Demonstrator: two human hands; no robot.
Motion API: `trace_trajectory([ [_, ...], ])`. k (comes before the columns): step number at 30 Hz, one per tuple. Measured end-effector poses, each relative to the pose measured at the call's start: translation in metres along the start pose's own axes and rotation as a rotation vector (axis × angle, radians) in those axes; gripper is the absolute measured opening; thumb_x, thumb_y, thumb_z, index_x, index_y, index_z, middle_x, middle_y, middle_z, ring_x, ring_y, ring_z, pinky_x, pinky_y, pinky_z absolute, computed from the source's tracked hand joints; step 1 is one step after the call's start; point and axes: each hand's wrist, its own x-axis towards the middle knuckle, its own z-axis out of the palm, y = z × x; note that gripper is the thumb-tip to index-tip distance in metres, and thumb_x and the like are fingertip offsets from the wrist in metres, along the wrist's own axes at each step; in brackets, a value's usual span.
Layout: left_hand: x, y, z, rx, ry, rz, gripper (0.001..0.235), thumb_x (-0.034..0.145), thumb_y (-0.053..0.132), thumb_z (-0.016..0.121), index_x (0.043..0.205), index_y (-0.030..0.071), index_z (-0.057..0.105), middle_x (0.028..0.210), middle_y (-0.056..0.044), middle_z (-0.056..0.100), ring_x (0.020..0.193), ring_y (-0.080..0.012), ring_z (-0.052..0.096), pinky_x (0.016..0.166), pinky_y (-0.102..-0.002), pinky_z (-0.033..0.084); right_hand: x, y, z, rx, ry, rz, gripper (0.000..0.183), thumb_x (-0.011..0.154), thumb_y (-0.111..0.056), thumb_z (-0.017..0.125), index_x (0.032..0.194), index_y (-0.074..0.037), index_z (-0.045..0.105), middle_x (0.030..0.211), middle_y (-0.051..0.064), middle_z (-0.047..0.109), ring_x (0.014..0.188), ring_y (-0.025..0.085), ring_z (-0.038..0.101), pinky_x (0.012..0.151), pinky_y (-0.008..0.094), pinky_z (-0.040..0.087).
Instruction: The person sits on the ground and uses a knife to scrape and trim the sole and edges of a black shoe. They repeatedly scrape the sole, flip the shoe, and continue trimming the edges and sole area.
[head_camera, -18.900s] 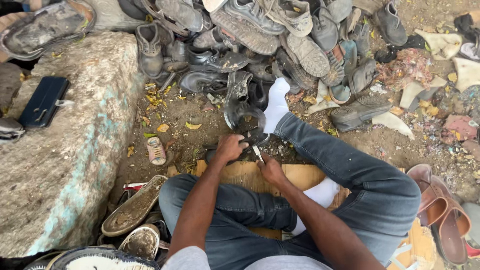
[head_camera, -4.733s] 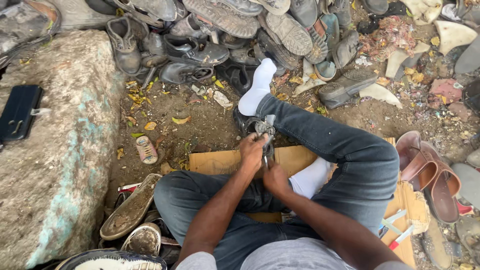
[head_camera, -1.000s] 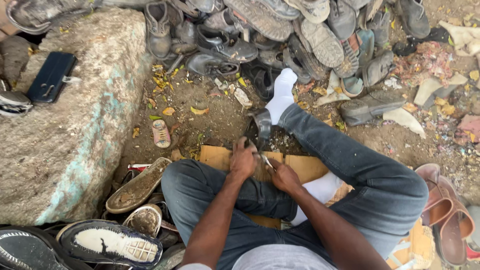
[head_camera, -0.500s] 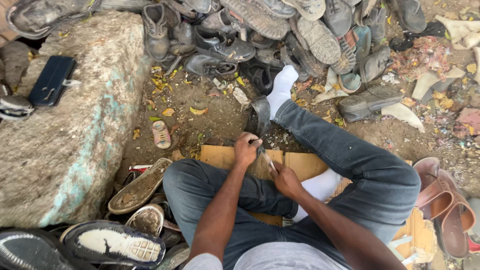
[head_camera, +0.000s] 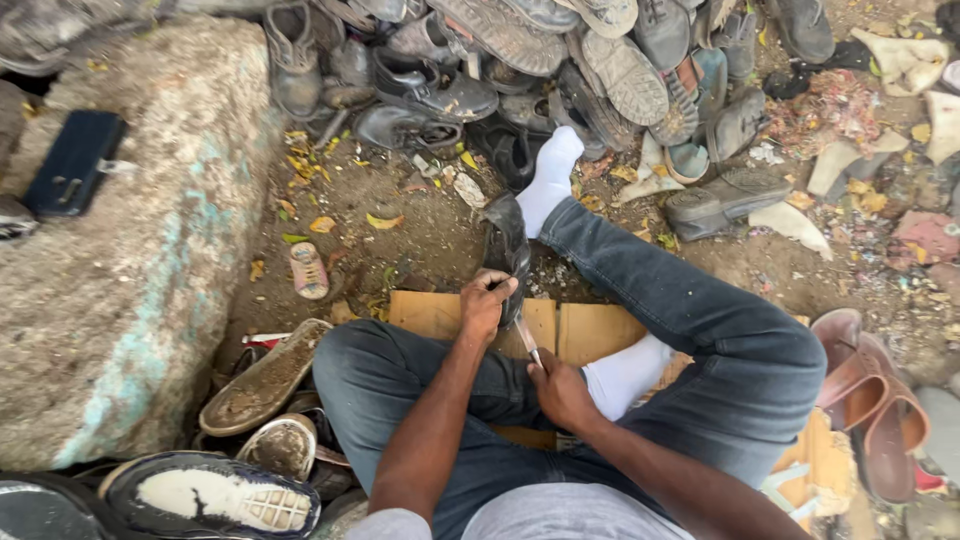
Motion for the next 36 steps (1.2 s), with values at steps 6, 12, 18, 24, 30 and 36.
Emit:
trace_trajectory([
  [6, 0.003, -0.033, 0.0, -0.312, -0.04, -0.068, 0.01, 0.086, -0.001, 0.079, 0.093, -0.002, 0.072, 0.092, -0.001, 0.065, 0.085, -0.0114, 0.061, 0.079, -0.026, 0.049, 0.024, -0.011, 0.012, 0.021, 0.112, -0.007, 0.03, 0.1, -0.024, 0.055, 0.118, -0.003, 0.066, 0.097, 0.03, 0.07, 0.092, 0.049, 0.067, 0.076, 0.053, 0.053],
  [12, 0.01, -0.051, 0.002, -0.568, -0.015, -0.202, 0.01, 0.085, 0.0, 0.078, 0.093, 0.0, 0.072, 0.086, -0.004, 0.069, 0.075, -0.0146, 0.063, 0.074, -0.029, 0.051, -0.02, -0.021, 0.006, 0.123, 0.031, 0.036, 0.032, 0.097, -0.022, 0.057, 0.121, -0.001, 0.062, 0.094, 0.033, 0.069, 0.091, 0.047, 0.069, 0.077, 0.052, 0.053],
  [18, 0.006, -0.048, 0.001, -0.729, -0.038, -0.249, 0.011, 0.085, 0.003, 0.078, 0.094, 0.0, 0.071, 0.087, -0.006, 0.072, 0.077, -0.0169, 0.067, 0.08, -0.03, 0.054, 0.0, -0.034, 0.014, 0.082, 0.164, -0.062, 0.028, 0.1, -0.019, 0.056, 0.121, -0.002, 0.063, 0.086, 0.03, 0.07, 0.081, 0.048, 0.069, 0.069, 0.052, 0.053],
  [24, 0.004, -0.039, 0.001, -0.883, -0.066, -0.276, 0.011, 0.089, 0.004, 0.076, 0.096, 0.0, 0.069, 0.088, -0.007, 0.071, 0.077, -0.0199, 0.067, 0.08, -0.034, 0.055, -0.034, -0.045, 0.024, 0.219, -0.056, 0.229, 0.03, 0.097, -0.02, 0.055, 0.122, -0.005, 0.056, 0.073, 0.029, 0.068, 0.049, 0.041, 0.066, 0.05, 0.05, 0.053],
  [30, -0.006, 0.0, -0.004, -0.911, 0.027, -0.339, 0.015, 0.09, 0.014, 0.078, 0.093, 0.003, 0.068, 0.086, -0.009, 0.071, 0.073, -0.0225, 0.069, 0.069, -0.037, 0.057, 0.02, -0.034, 0.033, 0.128, 0.036, 0.157, 0.029, 0.1, -0.023, 0.06, 0.119, -0.001, 0.064, 0.074, 0.026, 0.07, 0.058, 0.038, 0.071, 0.06, 0.049, 0.054],
  [36, -0.008, 0.027, -0.015, 0.079, 0.361, -0.293, 0.041, 0.069, 0.008, 0.087, 0.103, -0.007, 0.068, 0.095, -0.018, 0.074, 0.08, -0.0278, 0.071, 0.074, -0.043, 0.058, 0.014, -0.012, -0.005, 0.06, 0.144, -0.082, 0.04, 0.099, -0.025, 0.056, 0.135, -0.008, 0.059, 0.092, 0.027, 0.069, 0.087, 0.045, 0.069, 0.075, 0.053, 0.052],
])
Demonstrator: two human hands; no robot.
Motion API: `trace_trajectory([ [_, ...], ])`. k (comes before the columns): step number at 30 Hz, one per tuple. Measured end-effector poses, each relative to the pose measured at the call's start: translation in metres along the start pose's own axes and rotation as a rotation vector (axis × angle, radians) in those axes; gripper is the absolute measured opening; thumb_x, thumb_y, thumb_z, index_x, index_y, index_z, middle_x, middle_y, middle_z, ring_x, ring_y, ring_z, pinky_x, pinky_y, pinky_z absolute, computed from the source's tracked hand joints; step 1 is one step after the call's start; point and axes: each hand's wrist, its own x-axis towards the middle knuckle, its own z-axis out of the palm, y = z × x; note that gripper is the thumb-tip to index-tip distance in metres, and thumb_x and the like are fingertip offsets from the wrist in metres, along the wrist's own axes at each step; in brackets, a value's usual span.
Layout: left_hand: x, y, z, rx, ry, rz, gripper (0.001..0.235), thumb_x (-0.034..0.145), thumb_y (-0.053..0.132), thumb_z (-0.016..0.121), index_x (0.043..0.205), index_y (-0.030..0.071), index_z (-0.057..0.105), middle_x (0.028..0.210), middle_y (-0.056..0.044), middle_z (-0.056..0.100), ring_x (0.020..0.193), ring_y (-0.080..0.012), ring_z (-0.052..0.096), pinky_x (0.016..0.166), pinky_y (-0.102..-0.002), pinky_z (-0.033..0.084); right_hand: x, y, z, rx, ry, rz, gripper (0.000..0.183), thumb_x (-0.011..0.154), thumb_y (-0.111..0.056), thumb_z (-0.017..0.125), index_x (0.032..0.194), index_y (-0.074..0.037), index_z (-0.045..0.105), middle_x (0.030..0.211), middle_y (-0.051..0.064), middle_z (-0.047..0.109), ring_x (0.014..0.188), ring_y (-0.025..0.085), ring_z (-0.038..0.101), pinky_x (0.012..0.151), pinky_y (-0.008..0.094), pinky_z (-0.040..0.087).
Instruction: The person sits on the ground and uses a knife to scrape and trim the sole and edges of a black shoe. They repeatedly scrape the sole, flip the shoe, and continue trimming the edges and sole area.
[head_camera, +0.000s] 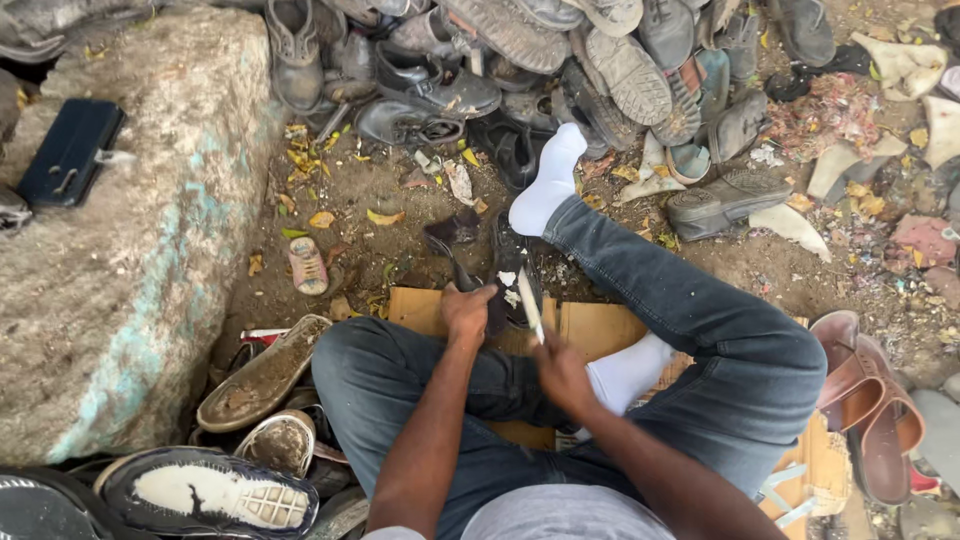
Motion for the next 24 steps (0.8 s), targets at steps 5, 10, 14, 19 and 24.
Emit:
trace_trajectory([
  [5, 0.005, -0.013, -0.003, 0.384, 0.163, 0.122, 0.054, 0.065, 0.013, 0.087, 0.107, -0.013, 0.064, 0.097, -0.029, 0.073, 0.09, -0.0407, 0.073, 0.082, -0.046, 0.056, 0.09, 0.014, -0.015, -0.383, -0.181, -0.189, 0.045, 0.098, -0.033, 0.055, 0.139, -0.015, 0.058, 0.096, 0.028, 0.07, 0.091, 0.047, 0.067, 0.081, 0.056, 0.052],
  [10, -0.001, -0.01, -0.003, 0.507, 0.197, 0.222, 0.055, 0.068, 0.015, 0.086, 0.11, -0.012, 0.063, 0.099, -0.033, 0.071, 0.096, -0.0476, 0.07, 0.087, -0.049, 0.054, 0.158, 0.018, 0.016, -0.468, -0.245, -0.278, 0.041, 0.097, -0.028, 0.055, 0.135, -0.012, 0.06, 0.093, 0.025, 0.072, 0.086, 0.046, 0.069, 0.076, 0.056, 0.054],
  [14, -0.014, -0.002, -0.001, 0.492, 0.133, 0.116, 0.045, 0.072, 0.017, 0.082, 0.107, -0.007, 0.068, 0.095, -0.027, 0.074, 0.092, -0.0431, 0.073, 0.086, -0.047, 0.055, 0.137, 0.024, 0.012, -0.552, -0.281, -0.474, 0.039, 0.1, -0.022, 0.051, 0.131, 0.001, 0.056, 0.089, 0.024, 0.07, 0.079, 0.044, 0.07, 0.072, 0.053, 0.056],
  [19, -0.027, 0.002, 0.001, 0.517, 0.104, 0.138, 0.038, 0.074, 0.018, 0.082, 0.102, -0.006, 0.069, 0.093, -0.026, 0.075, 0.09, -0.0423, 0.074, 0.085, -0.046, 0.056, 0.088, 0.025, -0.036, -0.413, -0.345, -0.26, 0.026, 0.096, -0.022, 0.055, 0.115, -0.007, 0.063, 0.085, 0.027, 0.069, 0.083, 0.046, 0.068, 0.075, 0.056, 0.052],
  [24, -0.029, -0.003, -0.002, 0.504, 0.136, 0.133, 0.039, 0.073, 0.017, 0.083, 0.103, -0.005, 0.068, 0.093, -0.025, 0.074, 0.091, -0.0432, 0.073, 0.085, -0.048, 0.055, 0.084, 0.012, -0.04, -0.41, -0.383, -0.088, 0.029, 0.097, -0.027, 0.054, 0.122, -0.013, 0.06, 0.085, 0.028, 0.068, 0.082, 0.046, 0.068, 0.077, 0.056, 0.051],
])
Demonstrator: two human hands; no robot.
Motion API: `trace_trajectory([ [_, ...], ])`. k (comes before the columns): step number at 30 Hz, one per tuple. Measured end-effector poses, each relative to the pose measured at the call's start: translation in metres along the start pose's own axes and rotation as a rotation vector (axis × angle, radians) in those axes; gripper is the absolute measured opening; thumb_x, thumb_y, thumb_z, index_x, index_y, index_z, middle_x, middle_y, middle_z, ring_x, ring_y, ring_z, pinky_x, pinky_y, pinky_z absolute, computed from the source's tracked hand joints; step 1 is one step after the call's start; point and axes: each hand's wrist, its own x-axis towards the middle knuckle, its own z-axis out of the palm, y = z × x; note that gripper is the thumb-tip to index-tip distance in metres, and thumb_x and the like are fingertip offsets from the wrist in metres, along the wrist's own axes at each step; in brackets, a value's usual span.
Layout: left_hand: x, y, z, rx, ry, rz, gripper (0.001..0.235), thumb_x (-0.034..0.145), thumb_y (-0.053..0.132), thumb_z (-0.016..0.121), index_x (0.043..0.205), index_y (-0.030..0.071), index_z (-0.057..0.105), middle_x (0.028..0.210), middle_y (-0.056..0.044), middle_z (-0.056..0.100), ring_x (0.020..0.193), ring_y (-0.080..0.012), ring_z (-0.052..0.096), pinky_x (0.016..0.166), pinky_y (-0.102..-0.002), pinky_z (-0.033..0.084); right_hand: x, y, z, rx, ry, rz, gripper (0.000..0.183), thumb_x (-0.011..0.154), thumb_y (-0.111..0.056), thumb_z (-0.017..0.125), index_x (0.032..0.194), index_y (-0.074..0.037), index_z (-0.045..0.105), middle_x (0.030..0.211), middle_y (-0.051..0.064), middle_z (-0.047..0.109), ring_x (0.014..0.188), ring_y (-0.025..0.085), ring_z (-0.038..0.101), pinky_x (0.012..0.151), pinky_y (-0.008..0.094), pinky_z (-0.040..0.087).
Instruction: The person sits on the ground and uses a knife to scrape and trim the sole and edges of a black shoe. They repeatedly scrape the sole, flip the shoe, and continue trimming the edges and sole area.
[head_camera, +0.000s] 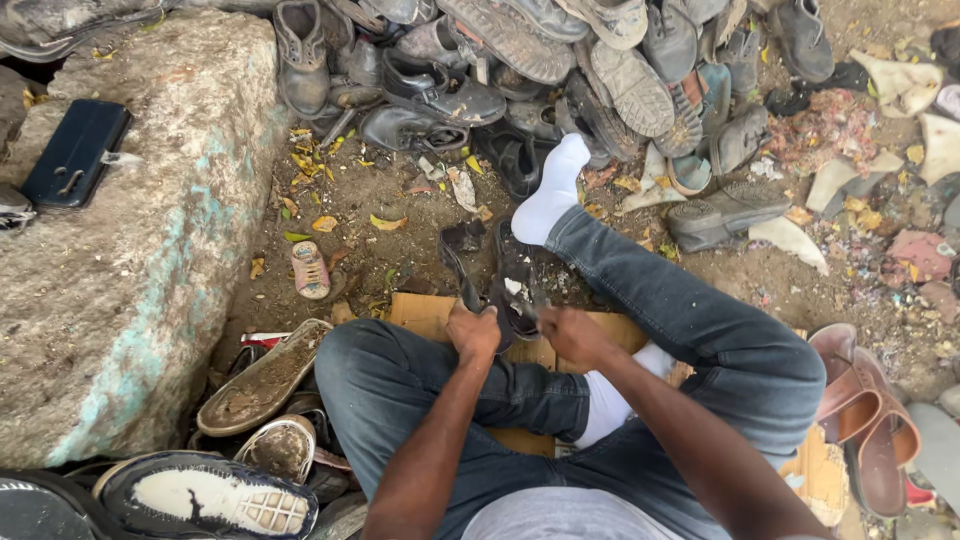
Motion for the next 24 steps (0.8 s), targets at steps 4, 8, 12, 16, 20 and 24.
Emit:
trace_trajectory([
  [4, -0.005, 0.001, 0.0, 0.024, 0.049, 0.01, 0.039, 0.074, 0.018, 0.084, 0.102, -0.004, 0.068, 0.093, -0.026, 0.073, 0.091, -0.045, 0.071, 0.085, -0.049, 0.054, 0.046, -0.021, 0.001, 0.021, 0.092, -0.059, 0.029, 0.095, -0.028, 0.056, 0.116, -0.01, 0.064, 0.089, 0.027, 0.069, 0.086, 0.047, 0.067, 0.076, 0.056, 0.051],
  [8, -0.015, 0.003, -0.012, 0.001, 0.05, 0.001, 0.035, 0.073, 0.018, 0.084, 0.098, -0.002, 0.07, 0.091, -0.024, 0.074, 0.09, -0.0443, 0.072, 0.084, -0.049, 0.054, 0.03, -0.029, 0.001, -0.17, -0.043, -0.155, 0.03, 0.103, -0.028, 0.05, 0.115, -0.006, 0.066, 0.095, 0.026, 0.071, 0.089, 0.043, 0.07, 0.079, 0.054, 0.055],
  [12, -0.03, 0.009, -0.018, -0.019, 0.027, 0.003, 0.031, 0.073, 0.018, 0.086, 0.094, -0.001, 0.072, 0.089, -0.022, 0.075, 0.089, -0.0426, 0.072, 0.082, -0.049, 0.054, -0.032, -0.029, -0.012, -0.19, -0.131, 0.049, 0.043, 0.099, -0.026, 0.046, 0.14, -0.015, 0.052, 0.091, 0.025, 0.071, 0.086, 0.042, 0.07, 0.078, 0.055, 0.053],
  [16, -0.053, 0.003, -0.023, -0.083, 0.02, 0.084, 0.025, 0.077, 0.015, 0.083, 0.094, 0.0, 0.073, 0.087, -0.02, 0.075, 0.082, -0.039, 0.073, 0.078, -0.046, 0.056, -0.029, -0.053, -0.02, -0.205, -0.055, -0.086, 0.048, 0.094, -0.026, 0.05, 0.141, -0.017, 0.054, 0.093, 0.022, 0.073, 0.087, 0.042, 0.069, 0.076, 0.055, 0.053],
  [20, -0.057, -0.004, -0.027, -0.086, 0.044, 0.098, 0.025, 0.076, 0.012, 0.085, 0.095, -0.001, 0.073, 0.085, -0.018, 0.075, 0.08, -0.0328, 0.073, 0.074, -0.041, 0.055, -0.019, -0.074, -0.042, -0.3, -0.129, -0.121, 0.043, 0.096, -0.03, 0.05, 0.137, -0.017, 0.059, 0.096, 0.018, 0.074, 0.09, 0.039, 0.07, 0.077, 0.053, 0.055],
  [24, -0.058, -0.029, -0.04, -0.528, 0.036, 0.045, 0.023, 0.079, 0.005, 0.082, 0.095, -0.003, 0.068, 0.085, -0.01, 0.072, 0.074, -0.021, 0.067, 0.07, -0.035, 0.054, -0.074, -0.045, -0.059, -0.491, -0.366, 0.052, 0.036, 0.107, -0.037, 0.04, 0.131, -0.025, 0.065, 0.095, 0.017, 0.073, 0.088, 0.036, 0.071, 0.076, 0.053, 0.054],
])
